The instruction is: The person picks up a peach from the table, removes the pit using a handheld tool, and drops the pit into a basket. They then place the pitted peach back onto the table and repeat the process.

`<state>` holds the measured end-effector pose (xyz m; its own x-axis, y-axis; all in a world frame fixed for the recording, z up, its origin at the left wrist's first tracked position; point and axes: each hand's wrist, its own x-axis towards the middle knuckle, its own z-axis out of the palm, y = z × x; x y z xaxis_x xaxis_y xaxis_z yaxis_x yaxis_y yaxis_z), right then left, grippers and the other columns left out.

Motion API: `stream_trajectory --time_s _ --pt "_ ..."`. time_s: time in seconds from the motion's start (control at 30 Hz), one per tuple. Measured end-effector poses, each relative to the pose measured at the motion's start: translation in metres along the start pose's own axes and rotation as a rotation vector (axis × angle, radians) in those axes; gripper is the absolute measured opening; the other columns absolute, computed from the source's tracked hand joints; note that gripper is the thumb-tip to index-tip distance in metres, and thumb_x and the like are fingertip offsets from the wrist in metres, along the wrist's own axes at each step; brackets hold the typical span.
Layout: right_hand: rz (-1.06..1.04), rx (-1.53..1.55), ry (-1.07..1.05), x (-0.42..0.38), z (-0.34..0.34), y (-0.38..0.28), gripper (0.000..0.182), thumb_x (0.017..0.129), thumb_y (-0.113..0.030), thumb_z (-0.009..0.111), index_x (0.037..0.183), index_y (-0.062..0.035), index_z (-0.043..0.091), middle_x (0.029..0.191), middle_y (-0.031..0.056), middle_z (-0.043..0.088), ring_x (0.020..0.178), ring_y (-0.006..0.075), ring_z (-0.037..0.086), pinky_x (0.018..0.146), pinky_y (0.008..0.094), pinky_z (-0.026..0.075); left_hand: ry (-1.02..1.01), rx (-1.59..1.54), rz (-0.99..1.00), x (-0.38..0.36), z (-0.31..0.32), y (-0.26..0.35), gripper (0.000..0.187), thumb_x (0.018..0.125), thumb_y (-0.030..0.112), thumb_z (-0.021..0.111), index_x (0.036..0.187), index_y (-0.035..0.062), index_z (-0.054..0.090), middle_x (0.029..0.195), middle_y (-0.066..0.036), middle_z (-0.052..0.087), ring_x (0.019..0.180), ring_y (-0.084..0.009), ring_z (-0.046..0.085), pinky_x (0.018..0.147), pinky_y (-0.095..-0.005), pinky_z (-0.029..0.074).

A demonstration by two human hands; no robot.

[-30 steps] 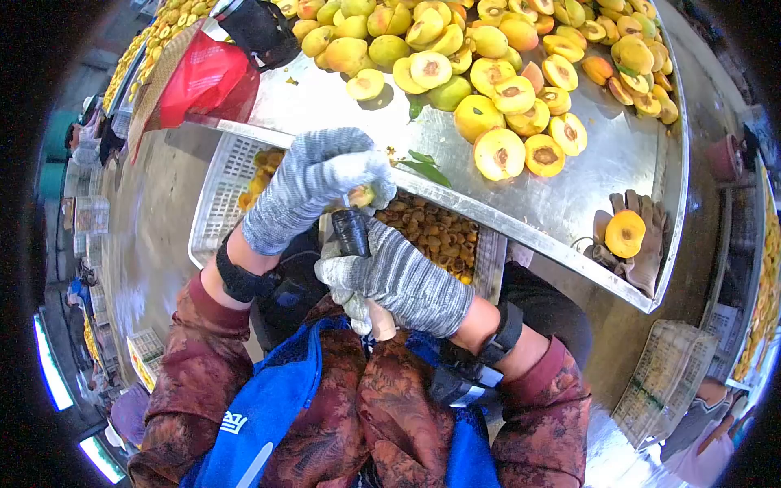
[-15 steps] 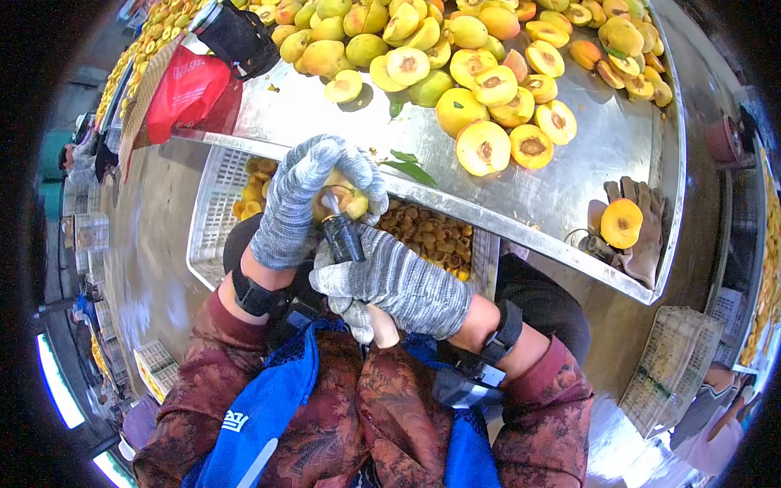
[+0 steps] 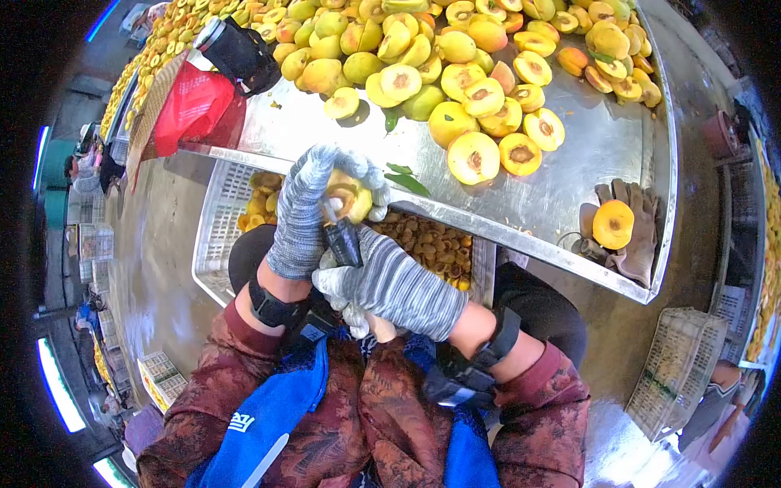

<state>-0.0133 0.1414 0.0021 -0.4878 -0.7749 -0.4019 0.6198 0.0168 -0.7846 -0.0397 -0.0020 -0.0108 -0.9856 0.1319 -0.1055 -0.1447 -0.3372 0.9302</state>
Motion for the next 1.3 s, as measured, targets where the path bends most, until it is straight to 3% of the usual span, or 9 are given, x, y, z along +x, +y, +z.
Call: stream_trajectory --time_s 0.1,0.3,0.37,0.47,0.5,0.53,0.7,1.03,1.3 --pt "-0.409 -0.612 0.38 0.014 0.005 0.028 0.048 0.073 -0.022 0.067 0.109 0.0007 0.046 0.083 0.0073 0.059 0.079 0.0174 0.056 0.07 0.0287 0.046 0.14 -0.081 0.017 0.001 0.0 -0.011 0.033 0.087 0.034 0.046 0.09 0.0026 0.056 0.086 -0.007 0.061 0.078 -0.0143 0.058 0.07 -0.0261 0.047" --pt "-0.357 -0.792 0.417 0.009 0.003 0.02 0.042 0.076 -0.02 0.064 0.109 -0.0021 0.045 0.085 0.0188 0.059 0.08 0.0348 0.06 0.065 0.0394 0.048 0.157 0.624 0.442 0.0 -0.019 -0.011 0.029 0.078 0.021 0.061 0.097 0.0027 0.051 0.088 -0.009 0.059 0.081 -0.0191 0.059 0.073 -0.0284 0.047" --pt "-0.341 -1.095 0.383 0.01 -0.003 0.024 0.035 0.078 -0.023 0.061 0.102 -0.0021 0.047 0.081 0.018 0.06 0.075 0.0347 0.059 0.06 0.04 0.047 0.339 0.172 0.12 0.002 -0.025 0.001 0.029 0.074 0.015 0.064 0.098 0.0026 0.052 0.085 -0.01 0.06 0.08 -0.0217 0.059 0.072 -0.0288 0.048" --pt "-0.275 -1.521 0.339 0.02 -0.021 0.049 0.023 0.079 -0.017 0.054 0.097 -0.004 0.049 0.073 0.0146 0.059 0.066 0.0294 0.061 0.053 0.0394 0.047 0.342 -0.068 0.334 -0.008 -0.047 0.026 0.025 0.073 0.002 0.064 0.096 0.0034 0.055 0.083 -0.005 0.06 0.075 -0.0137 0.059 0.069 -0.0276 0.049" --pt "-0.09 -1.785 0.313 0.02 -0.024 0.05 0.02 0.079 -0.015 0.052 0.096 -0.0048 0.049 0.071 0.0135 0.058 0.064 0.0274 0.061 0.051 0.0389 0.047 0.446 0.751 0.48 -0.018 -0.061 0.042 0.014 0.081 0.012 0.059 0.091 0.0026 0.056 0.082 -0.005 0.059 0.074 -0.0119 0.057 0.069 -0.0256 0.048" --pt "-0.091 -1.787 0.323 0.017 -0.026 0.05 0.02 0.079 -0.015 0.052 0.096 -0.0048 0.049 0.071 0.0135 0.058 0.064 0.0274 0.061 0.051 0.0389 0.047 0.454 0.013 0.368 -0.024 -0.076 0.051 0.021 0.087 0.023 0.052 0.089 0.0024 0.058 0.082 -0.005 0.059 0.075 -0.0101 0.055 0.07 -0.0241 0.045" --pt "-0.159 -1.8 0.343 0.01 -0.029 0.045 0.017 0.078 -0.011 0.048 0.095 -0.0049 0.049 0.069 0.0118 0.058 0.06 0.0254 0.062 0.045 0.0355 0.046 0.656 0.719 0.293 -0.029 -0.156 0.069 0.033 0.083 0.028 0.058 0.099 -0.0004 0.057 0.098 -0.008 0.057 0.086 -0.0126 0.054 0.077 -0.025 0.043" --pt "-0.3 -1.667 0.309 0.011 -0.023 0.046 0.023 0.077 -0.014 0.049 0.098 -0.0036 0.049 0.072 0.0105 0.056 0.06 0.0253 0.059 0.047 0.0366 0.046 0.14 1.888 -0.069 0.127 -0.067 0.027 0.043 0.07 0.034 0.063 0.101 0.0065 0.053 0.096 -0.022 0.057 0.091 -0.0326 0.056 0.075 -0.0414 0.045" --pt "-0.472 -1.053 0.387 0.012 -0.026 0.026 0.031 0.076 -0.023 0.062 0.098 -0.004 0.051 0.076 0.0177 0.057 0.067 0.0344 0.057 0.059 0.0406 0.045 0.064 1.358 0.029 0.125 -0.083 -0.003 0.039 0.064 0.015 0.067 0.096 -0.0003 0.051 0.095 -0.016 0.057 0.083 -0.0281 0.058 0.075 -0.035 0.047"
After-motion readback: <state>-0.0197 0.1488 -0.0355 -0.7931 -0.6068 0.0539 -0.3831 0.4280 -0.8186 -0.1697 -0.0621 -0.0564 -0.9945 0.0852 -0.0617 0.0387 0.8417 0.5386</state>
